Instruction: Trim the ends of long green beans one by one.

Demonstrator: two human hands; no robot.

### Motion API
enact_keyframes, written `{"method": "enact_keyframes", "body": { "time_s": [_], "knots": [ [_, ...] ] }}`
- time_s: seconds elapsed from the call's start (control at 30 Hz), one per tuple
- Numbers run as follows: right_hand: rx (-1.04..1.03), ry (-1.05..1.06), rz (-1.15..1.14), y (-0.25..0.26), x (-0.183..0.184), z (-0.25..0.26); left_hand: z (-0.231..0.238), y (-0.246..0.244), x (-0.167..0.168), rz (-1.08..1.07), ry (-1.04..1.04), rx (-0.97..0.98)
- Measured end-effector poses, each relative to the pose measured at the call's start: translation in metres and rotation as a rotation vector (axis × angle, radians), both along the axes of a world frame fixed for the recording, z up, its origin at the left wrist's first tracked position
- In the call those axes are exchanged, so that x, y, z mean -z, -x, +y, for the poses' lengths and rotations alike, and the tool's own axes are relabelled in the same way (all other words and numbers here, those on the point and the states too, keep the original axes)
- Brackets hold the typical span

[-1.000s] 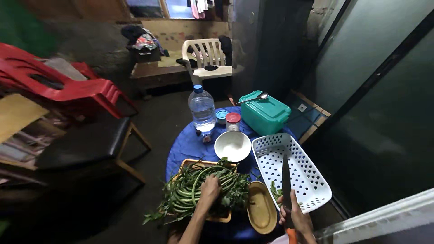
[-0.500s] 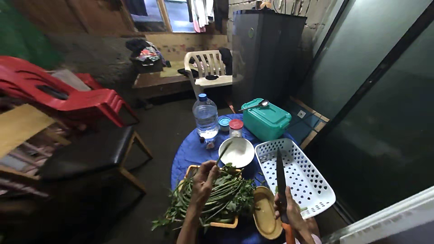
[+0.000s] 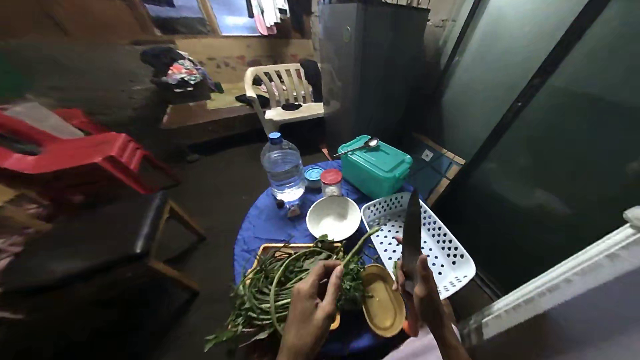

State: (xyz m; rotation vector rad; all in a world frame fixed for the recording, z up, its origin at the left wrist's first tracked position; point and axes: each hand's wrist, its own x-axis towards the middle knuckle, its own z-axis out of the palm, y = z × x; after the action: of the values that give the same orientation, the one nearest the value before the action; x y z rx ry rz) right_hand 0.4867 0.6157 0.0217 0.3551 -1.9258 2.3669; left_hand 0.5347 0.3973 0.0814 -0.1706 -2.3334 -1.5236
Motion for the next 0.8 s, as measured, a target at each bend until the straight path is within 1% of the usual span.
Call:
{"method": "enact_keyframes", "body": {
  "time_s": [0.07, 0.17, 0.23, 0.3, 0.37, 0.43, 0.5, 0.6, 0.7, 0.8],
  "knots": [
    [-0.007, -0.082, 0.06, 0.004, -0.003, -0.007, 0.003, -0.005, 0.018, -0.089, 0.034, 0.023],
    [-0.048, -0.329, 0.082, 0.011, 0.003, -0.017, 0.003, -0.011, 0.036, -0.188, -0.006, 0.05],
    [-0.056, -0.476, 0.06, 0.017, 0.024, -0.026, 0.001, -0.012, 0.044, -0.25, -0.065, 0.048],
    [-0.057, -0.584, -0.035, 0.021, 0.05, -0.035, -0.001, -0.013, 0.05, -0.366, -0.13, 0.044],
    [-0.055, -0.61, -0.173, 0.021, 0.063, -0.045, -0.004, -0.015, 0.058, -0.538, -0.179, 0.064],
    [-0.06, -0.631, -0.332, 0.025, 0.064, -0.051, -0.006, -0.019, 0.074, -0.666, -0.205, 0.081],
    [-0.06, -0.642, -0.476, 0.037, 0.073, -0.058, -0.009, -0.024, 0.094, -0.72, -0.199, 0.047],
    [-0.076, -0.59, -0.649, 0.059, 0.1, -0.072, -0.007, -0.024, 0.116, -0.776, -0.231, -0.049],
    [-0.089, -0.638, -0.693, 0.076, 0.107, -0.09, -0.002, -0.02, 0.128, -0.781, -0.295, -0.112],
    [-0.062, -0.694, -0.686, 0.09, 0.104, -0.094, -0.001, -0.021, 0.123, -0.761, -0.344, -0.167]
  ]
}}
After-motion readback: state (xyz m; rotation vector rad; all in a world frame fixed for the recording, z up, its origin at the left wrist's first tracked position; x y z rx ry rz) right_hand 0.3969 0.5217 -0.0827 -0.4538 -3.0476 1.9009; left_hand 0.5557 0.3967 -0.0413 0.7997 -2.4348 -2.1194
